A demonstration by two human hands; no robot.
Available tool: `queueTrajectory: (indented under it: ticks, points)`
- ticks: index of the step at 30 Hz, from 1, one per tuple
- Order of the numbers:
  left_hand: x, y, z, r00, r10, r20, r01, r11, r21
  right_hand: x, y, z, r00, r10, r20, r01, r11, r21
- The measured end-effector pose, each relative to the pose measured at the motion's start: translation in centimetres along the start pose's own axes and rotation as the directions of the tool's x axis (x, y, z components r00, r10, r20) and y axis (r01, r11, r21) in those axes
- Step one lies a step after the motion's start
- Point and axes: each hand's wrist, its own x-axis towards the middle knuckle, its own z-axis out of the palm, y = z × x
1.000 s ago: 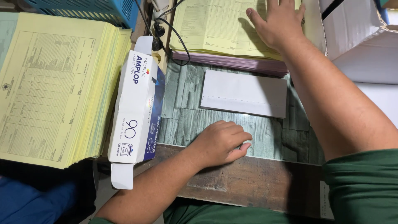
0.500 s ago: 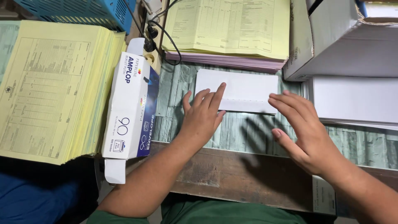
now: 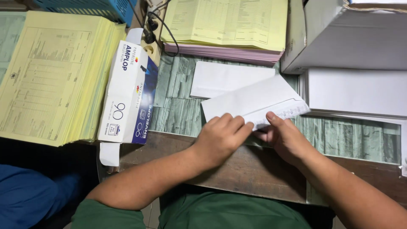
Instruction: Folding paper documents and inserting them into envelopes
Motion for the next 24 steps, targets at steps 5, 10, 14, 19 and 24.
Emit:
queueTrajectory:
  ticks: [5, 10, 14, 19, 24]
  points:
    - [1.6, 0.6, -1.1, 0.988, 0.152, 0.019, -0.144, 0.965, -0.219, 0.5, 0.1, -1.2, 0.944, -0.143, -0.298, 0.110, 0.986, -0.125]
    - [1.8, -1.0, -0.8, 0.980, -0.183, 0.075, 0.198, 0.883, -0.426, -1.7, -1.2, -0.9, 0.942, -0.132, -0.307, 0.019, 0.939, -0.344]
    - [2.3, -1.4, -2.0, 0.897, -0.361, 0.256, 0.437, 0.635, -0.637, -2.0, -3.3, 1.5, 0.941, -0.238, -0.240, 0.141, 0.922, -0.360]
    - [1.9, -1.8, -2.1, 0.858, -0.443, 0.261, 0.476, 0.490, -0.730, -0.7, -7.4, 3.1, 0.916, -0.398, -0.056, 0.330, 0.825, -0.459]
    - [1.2, -2.7, -0.8, 0.802, -0.548, 0.236, 0.487, 0.374, -0.789, 0.8, -6.4, 3.4, 0.758, -0.651, -0.051, 0.491, 0.619, -0.613]
